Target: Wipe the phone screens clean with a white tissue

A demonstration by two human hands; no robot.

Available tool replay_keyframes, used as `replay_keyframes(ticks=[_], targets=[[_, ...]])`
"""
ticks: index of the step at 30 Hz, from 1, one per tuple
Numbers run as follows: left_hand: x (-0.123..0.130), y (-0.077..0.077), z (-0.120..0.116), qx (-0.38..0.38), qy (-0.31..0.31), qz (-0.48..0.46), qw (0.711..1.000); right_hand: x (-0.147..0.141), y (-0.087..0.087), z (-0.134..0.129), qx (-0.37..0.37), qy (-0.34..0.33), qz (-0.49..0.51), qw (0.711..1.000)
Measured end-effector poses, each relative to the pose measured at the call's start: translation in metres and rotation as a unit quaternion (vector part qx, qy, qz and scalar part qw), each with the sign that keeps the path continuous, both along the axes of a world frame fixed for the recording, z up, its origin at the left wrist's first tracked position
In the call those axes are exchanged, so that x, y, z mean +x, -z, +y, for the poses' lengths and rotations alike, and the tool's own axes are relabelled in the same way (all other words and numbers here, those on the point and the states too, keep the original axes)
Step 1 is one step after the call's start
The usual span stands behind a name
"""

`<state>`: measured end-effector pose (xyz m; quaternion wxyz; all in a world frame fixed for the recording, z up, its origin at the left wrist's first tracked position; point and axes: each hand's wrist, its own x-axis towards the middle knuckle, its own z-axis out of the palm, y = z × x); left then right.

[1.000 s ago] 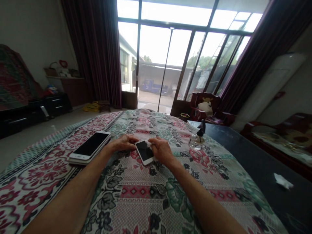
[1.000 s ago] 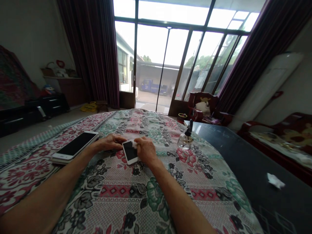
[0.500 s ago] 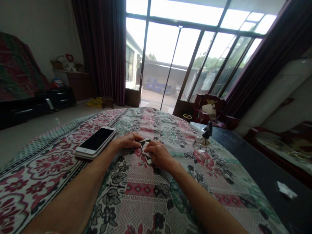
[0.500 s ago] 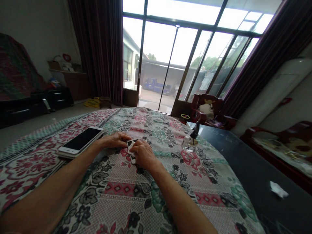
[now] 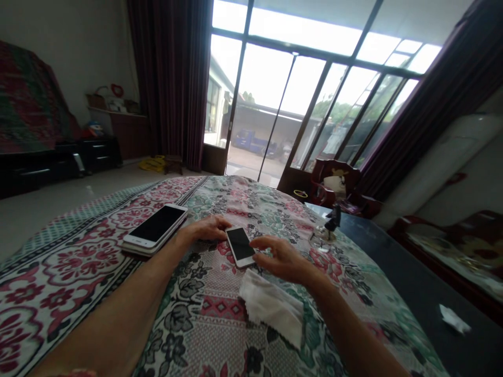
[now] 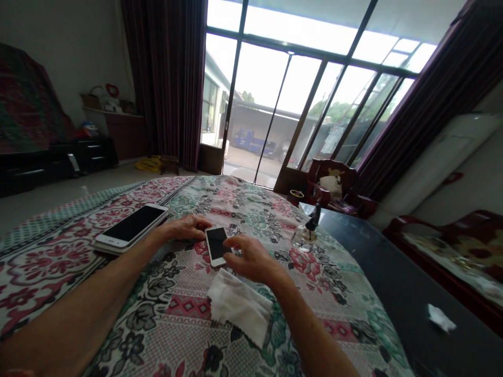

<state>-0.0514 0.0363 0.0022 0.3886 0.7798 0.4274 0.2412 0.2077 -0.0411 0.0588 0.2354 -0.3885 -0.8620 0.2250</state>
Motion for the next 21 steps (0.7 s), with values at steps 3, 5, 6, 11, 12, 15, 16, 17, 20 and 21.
replay_keyframes(ticks=[3,5,6,11,12,15,16,17,20,21], targets=[[0.001,-0.002,-0.001,0.028,-0.015,0.044,0.999,-0.022,0.026,0.012,0.062,0.116,0.027,0.991],[0.002,-0.003,-0.002,0.049,-0.040,0.078,0.995,-0.035,0.041,0.015,0.048,0.127,0.021,0.991],[0.002,-0.004,-0.002,0.064,-0.049,0.094,0.992,-0.041,0.047,0.016,0.045,0.129,0.018,0.990],[0.008,-0.004,-0.002,0.104,-0.077,0.118,0.985,-0.058,0.054,0.013,0.002,0.191,-0.025,0.981],[0.008,-0.002,-0.001,0.111,-0.077,0.115,0.984,-0.060,0.054,0.012,-0.007,0.190,-0.032,0.981],[0.006,0.004,0.004,0.117,-0.078,0.110,0.984,-0.066,0.053,0.013,-0.041,0.225,-0.042,0.973],[0.005,0.006,0.005,0.116,-0.079,0.106,0.984,-0.067,0.052,0.014,-0.053,0.229,-0.044,0.971],[0.004,0.008,0.007,0.114,-0.080,0.099,0.985,-0.067,0.051,0.015,-0.063,0.235,-0.043,0.969],[0.000,0.011,0.008,0.093,-0.072,0.077,0.990,-0.062,0.047,0.021,-0.082,0.238,-0.019,0.968],[0.000,0.010,0.007,0.085,-0.071,0.072,0.991,-0.057,0.045,0.023,-0.084,0.239,-0.005,0.967]])
